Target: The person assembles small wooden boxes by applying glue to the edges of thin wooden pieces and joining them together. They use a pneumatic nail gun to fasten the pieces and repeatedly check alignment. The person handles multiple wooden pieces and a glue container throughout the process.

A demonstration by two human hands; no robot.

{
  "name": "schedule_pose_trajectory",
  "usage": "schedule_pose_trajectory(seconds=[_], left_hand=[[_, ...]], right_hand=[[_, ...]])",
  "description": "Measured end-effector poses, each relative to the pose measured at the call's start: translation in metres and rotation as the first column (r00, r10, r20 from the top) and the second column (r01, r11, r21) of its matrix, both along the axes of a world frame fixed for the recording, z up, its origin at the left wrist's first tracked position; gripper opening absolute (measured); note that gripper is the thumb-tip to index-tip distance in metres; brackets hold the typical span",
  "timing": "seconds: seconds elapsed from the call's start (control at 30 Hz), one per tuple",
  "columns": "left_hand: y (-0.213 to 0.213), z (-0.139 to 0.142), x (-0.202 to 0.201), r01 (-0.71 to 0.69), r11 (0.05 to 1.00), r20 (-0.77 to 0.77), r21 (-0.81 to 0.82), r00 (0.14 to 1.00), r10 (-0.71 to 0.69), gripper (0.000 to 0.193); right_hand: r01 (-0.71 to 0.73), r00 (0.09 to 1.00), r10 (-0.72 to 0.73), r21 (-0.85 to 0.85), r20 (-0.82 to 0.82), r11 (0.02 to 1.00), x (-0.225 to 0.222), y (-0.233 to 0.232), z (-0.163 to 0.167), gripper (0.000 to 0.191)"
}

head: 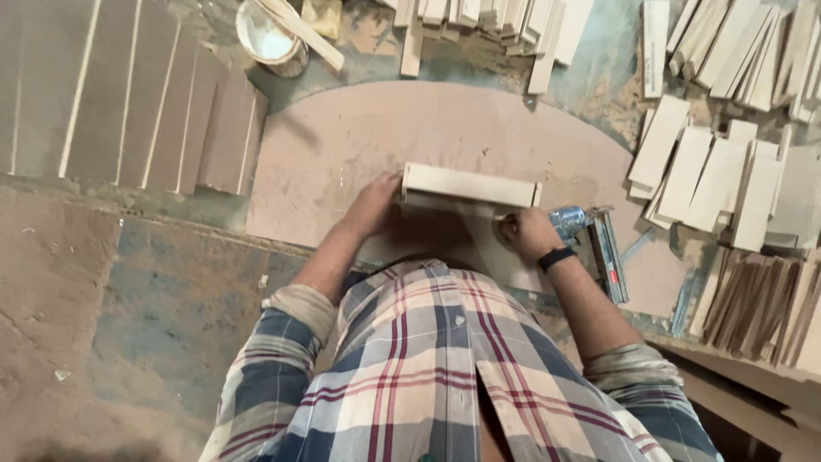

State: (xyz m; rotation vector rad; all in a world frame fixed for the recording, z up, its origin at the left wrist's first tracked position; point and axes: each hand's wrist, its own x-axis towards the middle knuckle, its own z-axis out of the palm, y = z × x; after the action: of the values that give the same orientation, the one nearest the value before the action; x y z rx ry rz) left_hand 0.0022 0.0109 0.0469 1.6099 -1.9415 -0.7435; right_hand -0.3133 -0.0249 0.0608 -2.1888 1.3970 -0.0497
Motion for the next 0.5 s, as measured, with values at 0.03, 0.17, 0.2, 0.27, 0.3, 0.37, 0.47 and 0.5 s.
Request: schedule_pose_trajectory(seconds=[0.03,0.17,0.2,0.27,0.3,0.37,0.47,0.5], left_hand=[[-0.002,-0.002,0.004,0.003,1.0,0.047,-0.01,0.999,-0.003,0.035],[-0.024,0.001,0.026,-0.238,0.954,-0.513,0.181,0.805,0.297,0.042],[-0.032,0.003,0.031,-0.241,0.925,-0.636,0.293,0.673,0.377,0.041],[-0.043,0.008,0.035,-0.195,0.904,-0.749,0.38,0.509,0.425,0.04],[-0.048,0.009,0.035,-0.167,0.917,-0.771,0.361,0.5,0.395,0.04],[-0.049,0.007,0.027,-0.111,0.928,-0.797,0.354,0.484,0.362,0.043],[-0.047,0.001,0.01,-0.052,0.928,-0.808,0.368,0.476,0.347,0.05],[-0.044,-0.001,0.005,-0.049,0.925,-0.806,0.378,0.473,0.355,0.051]], right_hand=[[0.005,0.999,-0.001,0.074,-0.045,0.997,-0.005,-0.002,0.002,0.022],[0.258,0.76,-0.287,0.134,0.584,0.957,-0.035,-0.024,0.019,0.044],[0.23,0.591,-0.34,0.251,0.732,0.94,-0.043,-0.034,0.026,0.041],[0.287,0.442,-0.51,0.423,0.738,0.86,-0.056,-0.048,0.037,0.045],[0.231,0.408,-0.518,0.464,0.752,0.855,-0.058,-0.053,0.038,0.047],[0.116,0.335,-0.538,0.532,0.774,0.839,-0.056,-0.058,0.034,0.051],[-0.056,0.28,-0.702,0.741,0.655,0.669,-0.04,-0.047,0.014,0.063],[0.032,0.296,-0.687,0.712,0.664,0.701,-0.035,-0.039,0.008,0.061]])
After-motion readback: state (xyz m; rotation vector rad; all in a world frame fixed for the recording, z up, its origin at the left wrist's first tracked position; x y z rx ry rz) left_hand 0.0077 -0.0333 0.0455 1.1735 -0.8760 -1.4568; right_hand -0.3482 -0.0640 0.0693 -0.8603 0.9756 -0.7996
